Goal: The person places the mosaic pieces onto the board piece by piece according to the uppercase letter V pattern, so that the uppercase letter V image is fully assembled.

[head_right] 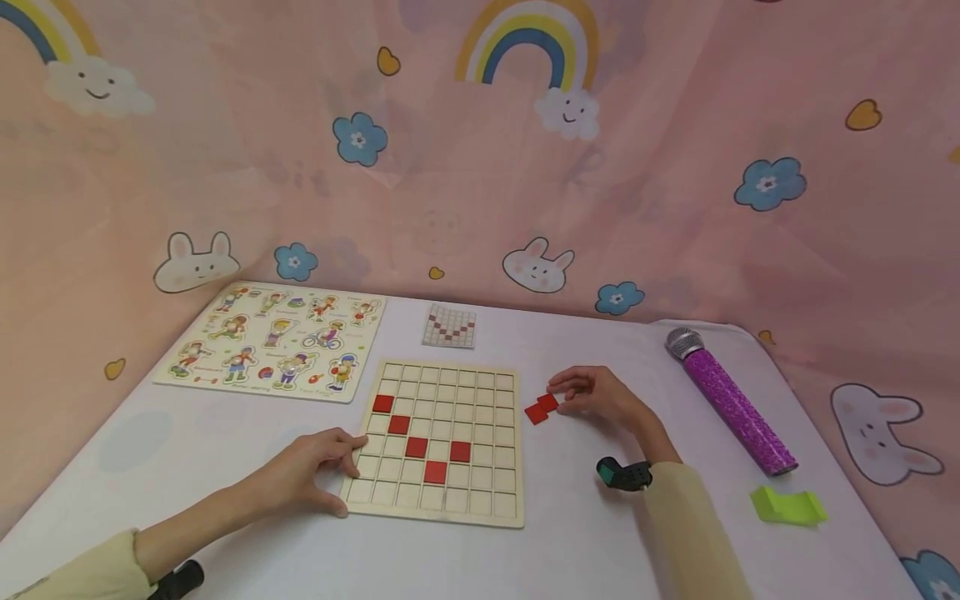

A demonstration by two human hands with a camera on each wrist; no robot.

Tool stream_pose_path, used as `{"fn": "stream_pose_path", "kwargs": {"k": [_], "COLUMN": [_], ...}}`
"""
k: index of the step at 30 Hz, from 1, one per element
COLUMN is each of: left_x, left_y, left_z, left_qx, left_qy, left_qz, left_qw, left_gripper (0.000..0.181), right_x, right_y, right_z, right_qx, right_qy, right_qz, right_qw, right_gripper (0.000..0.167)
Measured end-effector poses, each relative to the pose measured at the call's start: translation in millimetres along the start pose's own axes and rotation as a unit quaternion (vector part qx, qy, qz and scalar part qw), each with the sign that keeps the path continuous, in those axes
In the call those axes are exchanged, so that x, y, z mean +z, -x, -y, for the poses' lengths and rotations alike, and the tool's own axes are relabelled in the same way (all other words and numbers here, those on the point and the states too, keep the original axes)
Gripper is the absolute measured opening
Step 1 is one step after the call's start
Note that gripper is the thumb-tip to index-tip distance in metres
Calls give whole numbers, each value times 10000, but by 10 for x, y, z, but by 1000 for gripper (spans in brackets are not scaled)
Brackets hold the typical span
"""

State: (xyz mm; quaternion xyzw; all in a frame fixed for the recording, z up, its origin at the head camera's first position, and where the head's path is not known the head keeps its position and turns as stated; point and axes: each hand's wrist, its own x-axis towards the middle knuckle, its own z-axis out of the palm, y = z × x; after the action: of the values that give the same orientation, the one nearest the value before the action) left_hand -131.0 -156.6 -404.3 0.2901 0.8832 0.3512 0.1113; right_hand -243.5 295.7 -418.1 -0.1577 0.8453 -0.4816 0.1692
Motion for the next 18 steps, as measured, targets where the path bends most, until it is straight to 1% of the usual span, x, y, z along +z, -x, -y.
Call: {"fn": "stream_pose_path", "kwargs": {"k": [3,9,18], "left_x": [4,5,-1], "left_y": [2,6,7], "left_z": [-3,-4,-10], "left_qx": [-14,6,-42], "left_qy": [73,146,124], "left_qz": [2,13,37], "left_qw": [10000,9999,9999], "left_gripper": [33,33,32], "right_x": [14,24,41], "right_y": [3,11,68], "right_z": [-8,-3,23], "right_qx": [-15,206,151], "right_qy": [94,215,481], "right_qz": [-78,-323,-435], "right_qw": [9999,9990,9978], "right_gripper": [40,41,42]}}
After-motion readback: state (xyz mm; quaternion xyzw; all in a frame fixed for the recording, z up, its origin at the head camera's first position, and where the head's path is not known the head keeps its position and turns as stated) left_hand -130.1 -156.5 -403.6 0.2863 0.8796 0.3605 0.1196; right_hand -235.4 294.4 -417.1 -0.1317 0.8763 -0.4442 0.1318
